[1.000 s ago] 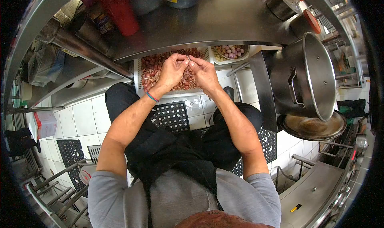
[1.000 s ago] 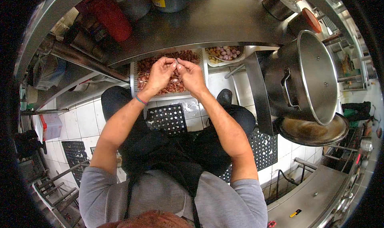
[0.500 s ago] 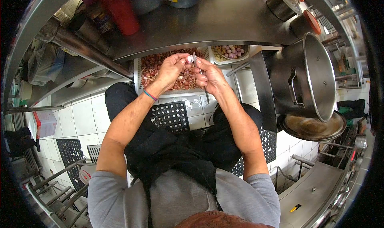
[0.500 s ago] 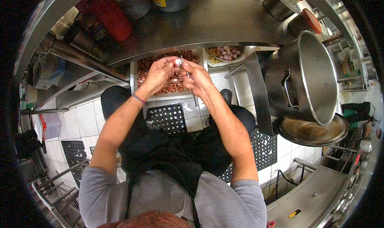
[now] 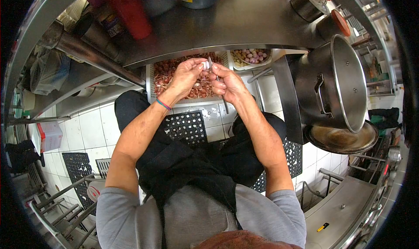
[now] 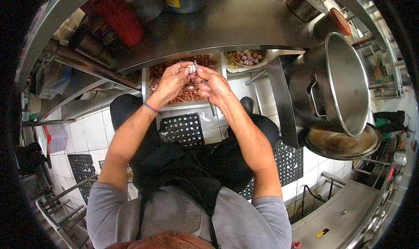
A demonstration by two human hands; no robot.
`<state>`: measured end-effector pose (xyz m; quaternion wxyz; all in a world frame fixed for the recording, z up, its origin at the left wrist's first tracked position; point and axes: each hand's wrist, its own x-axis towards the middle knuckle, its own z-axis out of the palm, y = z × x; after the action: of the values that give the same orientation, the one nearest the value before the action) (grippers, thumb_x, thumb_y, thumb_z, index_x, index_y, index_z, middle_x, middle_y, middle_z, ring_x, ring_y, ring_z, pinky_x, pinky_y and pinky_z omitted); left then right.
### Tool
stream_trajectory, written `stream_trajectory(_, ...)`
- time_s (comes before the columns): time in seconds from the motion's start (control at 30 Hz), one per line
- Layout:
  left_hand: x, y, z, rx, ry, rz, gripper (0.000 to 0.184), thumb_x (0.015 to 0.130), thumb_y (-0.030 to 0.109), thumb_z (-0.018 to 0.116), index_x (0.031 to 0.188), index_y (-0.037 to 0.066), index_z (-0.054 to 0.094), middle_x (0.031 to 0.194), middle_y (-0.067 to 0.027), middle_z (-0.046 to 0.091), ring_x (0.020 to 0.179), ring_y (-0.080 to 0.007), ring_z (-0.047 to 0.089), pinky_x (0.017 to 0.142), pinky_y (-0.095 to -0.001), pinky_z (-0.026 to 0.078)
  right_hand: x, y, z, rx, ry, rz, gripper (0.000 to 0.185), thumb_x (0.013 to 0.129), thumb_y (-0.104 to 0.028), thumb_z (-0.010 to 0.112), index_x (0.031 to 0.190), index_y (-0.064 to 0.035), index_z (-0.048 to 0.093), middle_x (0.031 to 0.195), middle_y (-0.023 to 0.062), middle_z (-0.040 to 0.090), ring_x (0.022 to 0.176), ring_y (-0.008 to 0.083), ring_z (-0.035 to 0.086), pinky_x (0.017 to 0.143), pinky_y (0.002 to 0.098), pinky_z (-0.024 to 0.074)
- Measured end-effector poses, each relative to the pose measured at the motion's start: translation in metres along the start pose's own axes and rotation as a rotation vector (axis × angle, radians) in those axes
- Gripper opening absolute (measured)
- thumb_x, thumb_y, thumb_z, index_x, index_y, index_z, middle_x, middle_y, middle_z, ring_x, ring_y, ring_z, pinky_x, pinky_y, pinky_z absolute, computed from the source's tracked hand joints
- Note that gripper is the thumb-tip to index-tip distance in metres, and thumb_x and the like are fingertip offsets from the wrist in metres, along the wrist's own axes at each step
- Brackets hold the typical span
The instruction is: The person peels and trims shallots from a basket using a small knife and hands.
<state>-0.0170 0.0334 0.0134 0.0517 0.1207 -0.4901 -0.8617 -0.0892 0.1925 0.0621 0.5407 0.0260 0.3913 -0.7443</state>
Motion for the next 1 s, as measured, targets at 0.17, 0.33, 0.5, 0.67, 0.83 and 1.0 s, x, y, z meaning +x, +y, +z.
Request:
stream_trajectory(0.17, -0.005, 0.008, 0.007, -0.083, -0.026, -0.023, 0.025, 0.096, 0.008, 0.053, 0.116, -0.006, 0.052, 0.105, -0.0125, 0.063, 0.09, -0.0177, 0.062, 0.083, -0.0292, 0.052, 0.002, -0.006, -0.006, 0.004, 0.063, -0.029, 0.012, 0.096, -0.019, 0.054, 0.099, -0.0073, 0.056, 0.071, -0.0012, 0.05, 0.042, 0.0033, 0.029, 0.036, 0.0205, 0.0199)
stream_trajectory(0.33, -0.005, 0.013, 0.008, -0.113, -0.018, -0.066, 0.022, 0.096, 0.007, 0.052, 0.115, -0.005, 0.052, 0.107, -0.0127, 0.062, 0.091, -0.0173, 0.061, 0.083, -0.0285, 0.052, 0.004, -0.008, -0.015, -0.036, 0.069, -0.106, 0.01, 0.096, -0.018, 0.054, 0.095, -0.0079, 0.054, 0.071, -0.0001, 0.052, 0.04, 0.004, 0.029, 0.034, 0.0209, 0.0203)
stream_trajectory(0.5, -0.006, 0.019, 0.009, -0.16, -0.003, -0.092, 0.02, 0.096, 0.007, 0.051, 0.113, -0.003, 0.053, 0.107, -0.012, 0.062, 0.089, -0.0162, 0.061, 0.081, -0.0279, 0.052, 0.004, 0.0, -0.012, -0.137, 0.113, -0.144, 0.011, 0.095, -0.017, 0.057, 0.097, -0.0063, 0.055, 0.071, -0.0002, 0.053, 0.039, 0.0039, 0.029, 0.033, 0.0216, 0.0203)
stream_trajectory(0.67, -0.004, 0.017, -0.001, -0.184, -0.008, -0.086, 0.019, 0.097, 0.009, 0.05, 0.112, -0.002, 0.054, 0.105, -0.0098, 0.062, 0.091, -0.0156, 0.061, 0.081, -0.0278, 0.052, 0.0, 0.009, 0.01, -0.496, 0.18, -0.308, 0.032, 0.094, -0.016, 0.059, 0.123, -0.0046, 0.053, 0.075, -0.0001, 0.057, 0.041, 0.003, 0.034, 0.035, 0.0202, 0.024)
stream_trajectory(0.83, -0.003, 0.014, -0.001, -0.212, -0.004, -0.047, 0.021, 0.098, 0.012, 0.05, 0.113, -0.002, 0.054, 0.102, -0.0088, 0.062, 0.091, -0.0163, 0.061, 0.083, -0.0285, 0.052, -0.001, 0.013, 0.014, -0.559, 0.177, -0.297, 0.046, 0.093, -0.012, 0.06, 0.137, -0.0095, 0.048, 0.076, -0.0003, 0.06, 0.046, 0.0016, 0.037, 0.037, 0.0204, 0.0282)
stream_trajectory(1.0, -0.003, 0.015, 0.001, -0.188, 0.018, -0.041, 0.022, 0.097, 0.011, 0.051, 0.113, -0.003, 0.055, 0.102, -0.0087, 0.062, 0.092, -0.0163, 0.061, 0.084, -0.0284, 0.052, 0.0, 0.013, 0.013, -0.584, 0.169, -0.288, 0.042, 0.093, -0.009, 0.06, 0.134, -0.0076, 0.052, 0.08, -0.0012, 0.062, 0.051, 0.0011, 0.04, 0.042, 0.019, 0.0326)
